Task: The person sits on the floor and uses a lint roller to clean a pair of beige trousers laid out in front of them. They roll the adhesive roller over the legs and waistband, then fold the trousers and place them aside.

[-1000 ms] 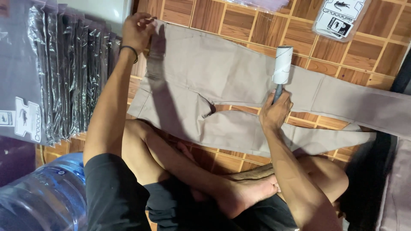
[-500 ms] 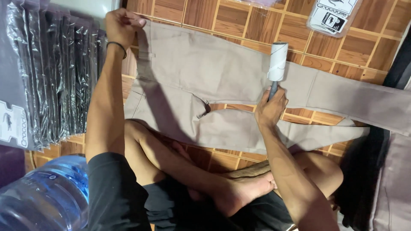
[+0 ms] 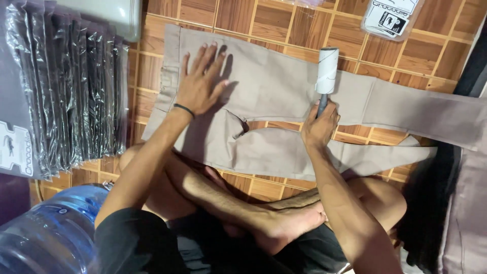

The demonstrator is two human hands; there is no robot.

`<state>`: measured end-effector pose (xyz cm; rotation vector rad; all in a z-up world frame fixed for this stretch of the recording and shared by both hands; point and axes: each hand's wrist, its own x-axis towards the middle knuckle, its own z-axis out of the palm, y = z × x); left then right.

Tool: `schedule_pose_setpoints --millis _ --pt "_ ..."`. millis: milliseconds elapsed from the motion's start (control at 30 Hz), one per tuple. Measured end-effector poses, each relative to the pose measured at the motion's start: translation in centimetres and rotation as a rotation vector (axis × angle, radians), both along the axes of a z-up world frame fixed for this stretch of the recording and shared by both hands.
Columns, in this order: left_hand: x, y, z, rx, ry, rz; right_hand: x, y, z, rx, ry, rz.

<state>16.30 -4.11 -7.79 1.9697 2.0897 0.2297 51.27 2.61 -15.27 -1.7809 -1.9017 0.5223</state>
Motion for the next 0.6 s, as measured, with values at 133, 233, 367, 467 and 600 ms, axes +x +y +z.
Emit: schedule_pose_setpoints --millis 133,233,367,467,600 --pt "-0.2 -2.4 -3.4 -0.078 -0.025 0.029 0.3 -0.5 -0.1 0.032 -0.005 0.009" --pt "-0.6 -2.0 -2.8 -0.074 -0.019 0.05 0.3 -0.1 -0.6 0.043 -0.025 0.008" --pt "-0.5 -1.7 -2.3 -0.041 -0.046 0.06 0.1 0.3 -0.8 0.043 -0.022 0.007" --pt "0.7 -1.4 -1.8 -0.079 -0.06 0.047 1.1 0.1 -1.0 0.0 -0.071 -0.025" --pt "1.7 -1.2 -1.0 -0.221 0.073 0.162 0.4 -0.1 1.0 0.16 -0.051 -0.012"
